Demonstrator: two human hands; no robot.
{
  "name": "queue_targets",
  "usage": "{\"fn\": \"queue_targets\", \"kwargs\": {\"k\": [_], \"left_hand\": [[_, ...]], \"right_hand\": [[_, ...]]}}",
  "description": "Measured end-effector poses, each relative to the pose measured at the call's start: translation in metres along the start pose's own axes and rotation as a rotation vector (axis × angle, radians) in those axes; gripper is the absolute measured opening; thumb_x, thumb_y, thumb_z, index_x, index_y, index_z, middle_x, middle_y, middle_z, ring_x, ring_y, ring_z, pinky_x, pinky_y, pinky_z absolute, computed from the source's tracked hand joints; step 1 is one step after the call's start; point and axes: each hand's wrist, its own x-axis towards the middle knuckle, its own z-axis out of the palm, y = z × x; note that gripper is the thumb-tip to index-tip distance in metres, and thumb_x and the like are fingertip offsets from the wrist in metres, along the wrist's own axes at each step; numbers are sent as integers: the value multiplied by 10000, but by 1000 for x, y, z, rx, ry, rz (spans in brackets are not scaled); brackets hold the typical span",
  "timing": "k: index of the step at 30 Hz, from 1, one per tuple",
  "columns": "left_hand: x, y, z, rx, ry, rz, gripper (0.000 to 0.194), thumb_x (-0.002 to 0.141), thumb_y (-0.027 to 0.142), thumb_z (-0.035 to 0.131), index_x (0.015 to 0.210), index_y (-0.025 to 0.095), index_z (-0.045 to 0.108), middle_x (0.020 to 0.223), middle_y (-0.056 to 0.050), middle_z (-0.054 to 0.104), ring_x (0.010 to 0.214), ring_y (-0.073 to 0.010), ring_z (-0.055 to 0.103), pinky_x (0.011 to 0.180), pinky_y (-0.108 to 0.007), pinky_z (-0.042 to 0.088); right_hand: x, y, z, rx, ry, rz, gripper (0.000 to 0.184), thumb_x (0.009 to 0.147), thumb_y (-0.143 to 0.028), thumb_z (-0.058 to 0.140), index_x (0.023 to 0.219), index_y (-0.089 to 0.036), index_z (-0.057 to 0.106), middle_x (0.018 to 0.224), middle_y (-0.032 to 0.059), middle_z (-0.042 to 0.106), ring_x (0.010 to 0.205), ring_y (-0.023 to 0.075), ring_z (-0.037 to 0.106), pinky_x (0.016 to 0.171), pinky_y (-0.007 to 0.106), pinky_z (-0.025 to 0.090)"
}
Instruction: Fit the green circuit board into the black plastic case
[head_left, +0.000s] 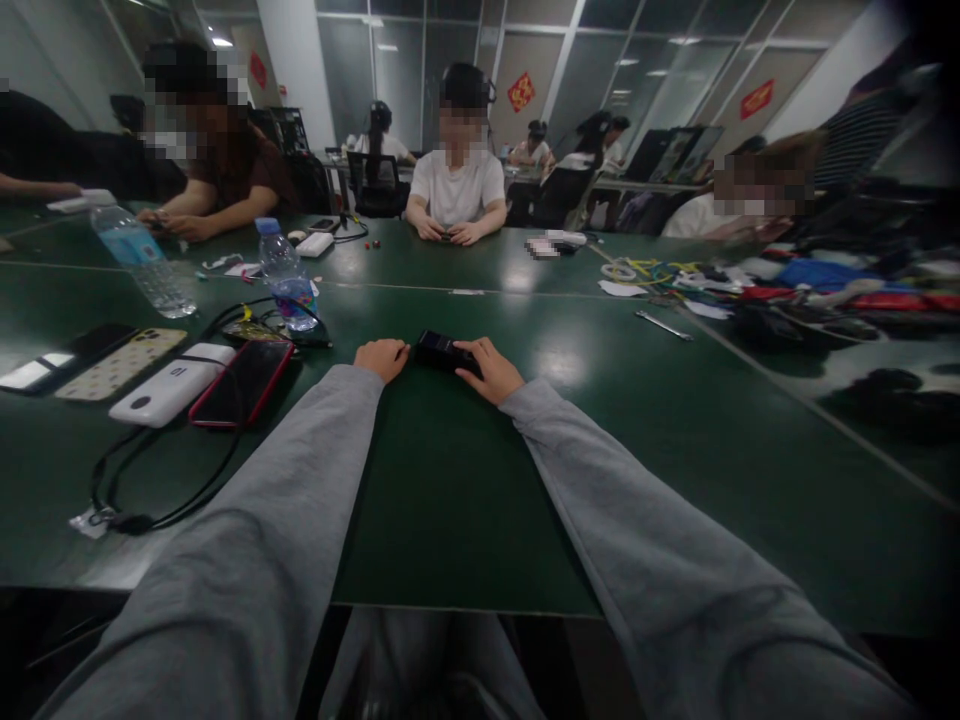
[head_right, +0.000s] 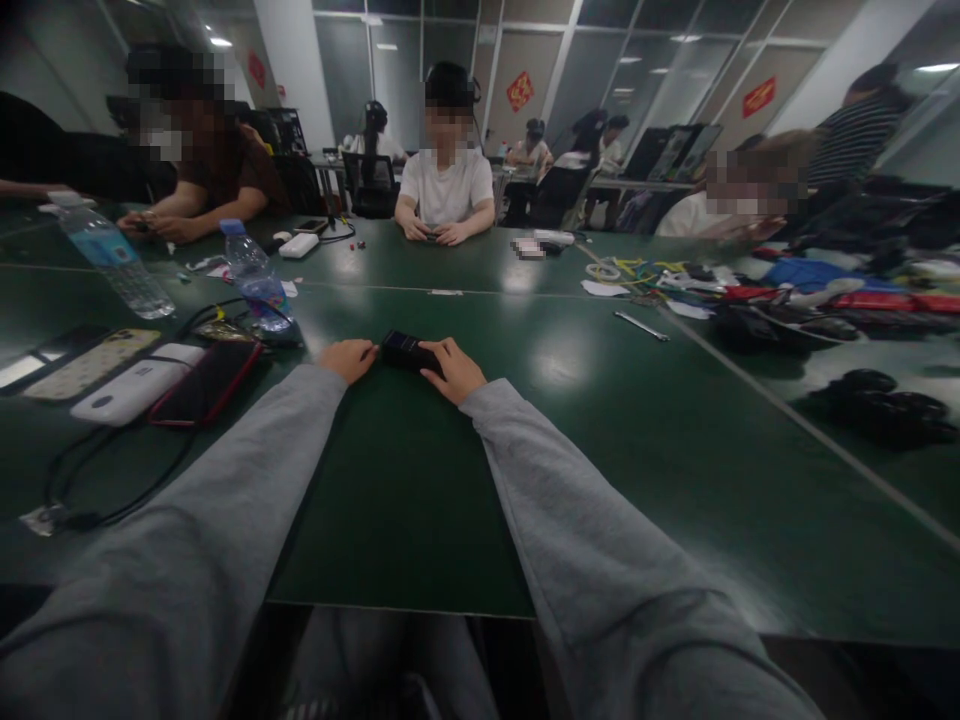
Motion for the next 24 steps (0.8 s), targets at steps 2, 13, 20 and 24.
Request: {"fn": "queue_targets", "kwargs": {"k": [2, 13, 20, 24], "left_hand": [[-4, 0, 0, 0, 20, 5, 444, 1035, 441, 299, 1054, 229, 689, 1122, -91, 695, 971, -252, 670, 779, -356, 478], [-40, -8, 4, -52, 58, 47, 471, 1044, 441, 292, 1023, 208, 702, 1079, -93, 658, 1045, -224, 625, 848, -321, 477], [-61, -6, -4, -96, 42, 30, 468, 1041, 445, 304, 940, 220, 702, 1062, -84, 669, 1027, -220, 629, 844, -320, 474], [-61, -5, -5, -98, 43, 33, 467, 1041, 443, 305, 928, 223, 701, 1056, -80, 670, 1019, -213, 625, 831, -313, 472]], "right_hand": [[-3, 0, 1, -9, 2, 16, 506, 937, -353, 564, 1415, -251, 434, 1189, 102, 510, 1061, 274, 622, 928, 512, 569], [-33, -14, -2, 34, 88, 88, 496, 899, -269, 601, 1379, -243, 476, 1187, 104, 495, 1154, 292, 586, 1007, 546, 525], [-48, -34, -6, 93, 72, 86, 497, 889, -297, 630, 1365, -263, 489, 1194, 94, 509, 1138, 282, 585, 969, 532, 534], [-49, -38, -5, 131, 63, 63, 509, 880, -330, 650, 1360, -247, 503, 1215, 106, 524, 1155, 285, 576, 966, 512, 531]]}}
